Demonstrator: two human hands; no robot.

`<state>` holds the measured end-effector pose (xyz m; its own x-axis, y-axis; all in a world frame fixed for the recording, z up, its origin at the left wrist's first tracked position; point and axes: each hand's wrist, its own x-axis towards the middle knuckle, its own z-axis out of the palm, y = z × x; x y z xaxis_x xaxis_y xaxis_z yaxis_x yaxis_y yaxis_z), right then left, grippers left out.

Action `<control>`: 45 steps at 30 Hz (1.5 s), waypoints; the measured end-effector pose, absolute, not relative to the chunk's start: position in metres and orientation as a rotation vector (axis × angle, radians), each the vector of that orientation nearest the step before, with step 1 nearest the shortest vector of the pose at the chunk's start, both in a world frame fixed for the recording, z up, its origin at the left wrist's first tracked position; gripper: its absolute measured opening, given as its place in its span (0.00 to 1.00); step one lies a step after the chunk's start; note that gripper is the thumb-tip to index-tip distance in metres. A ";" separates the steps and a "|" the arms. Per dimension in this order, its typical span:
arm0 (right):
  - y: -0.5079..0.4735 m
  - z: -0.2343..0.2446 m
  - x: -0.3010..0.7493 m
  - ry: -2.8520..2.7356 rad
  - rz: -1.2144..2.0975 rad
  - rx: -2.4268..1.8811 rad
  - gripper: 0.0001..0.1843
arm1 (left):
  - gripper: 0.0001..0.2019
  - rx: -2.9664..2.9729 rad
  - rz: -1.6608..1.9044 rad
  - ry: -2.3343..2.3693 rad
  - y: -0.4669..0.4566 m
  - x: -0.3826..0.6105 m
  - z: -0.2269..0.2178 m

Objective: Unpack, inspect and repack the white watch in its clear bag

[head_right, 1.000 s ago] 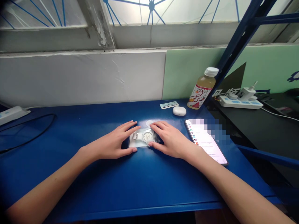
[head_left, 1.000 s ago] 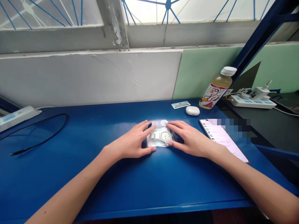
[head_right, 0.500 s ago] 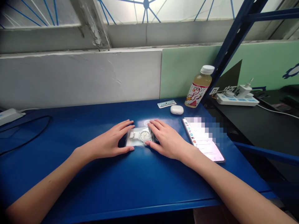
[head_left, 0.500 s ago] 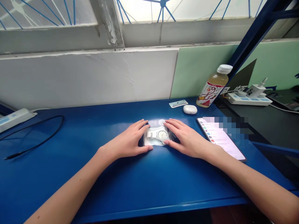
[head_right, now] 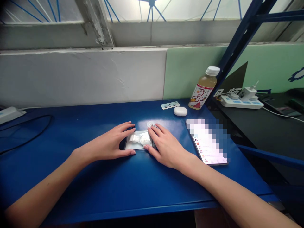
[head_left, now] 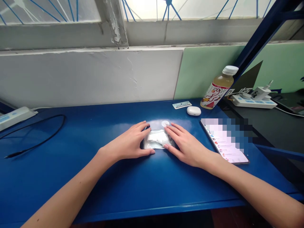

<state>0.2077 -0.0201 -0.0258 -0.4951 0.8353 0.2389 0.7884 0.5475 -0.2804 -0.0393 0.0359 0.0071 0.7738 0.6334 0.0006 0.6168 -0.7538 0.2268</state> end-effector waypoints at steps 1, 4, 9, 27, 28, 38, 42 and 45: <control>-0.019 -0.024 0.211 -2.468 0.200 -1.298 0.36 | 0.35 2.746 0.139 0.966 0.036 -0.039 0.007; -0.015 -0.021 0.222 -2.544 0.256 -1.188 0.41 | 0.33 2.724 0.158 0.955 0.036 -0.039 0.008; -0.016 -0.021 0.218 -2.532 0.191 -1.163 0.31 | 0.26 2.760 0.122 0.956 0.034 -0.039 0.016; -0.020 -0.015 0.204 -1.802 0.591 -1.307 0.10 | 0.29 2.802 0.463 0.785 0.029 -0.029 0.015; -0.019 -0.017 0.204 -1.821 0.564 -1.323 0.10 | 0.31 2.808 0.410 0.787 0.030 -0.029 0.014; -0.020 -0.014 0.208 -2.409 0.175 -1.131 0.25 | 0.26 2.812 0.264 0.776 0.037 -0.034 0.005; -0.022 -0.018 0.206 -2.479 0.192 -1.169 0.28 | 0.33 2.841 0.230 0.810 0.037 -0.037 0.004; -0.024 -0.020 0.204 -2.475 0.178 -1.193 0.27 | 0.35 2.833 0.222 0.831 0.038 -0.038 0.003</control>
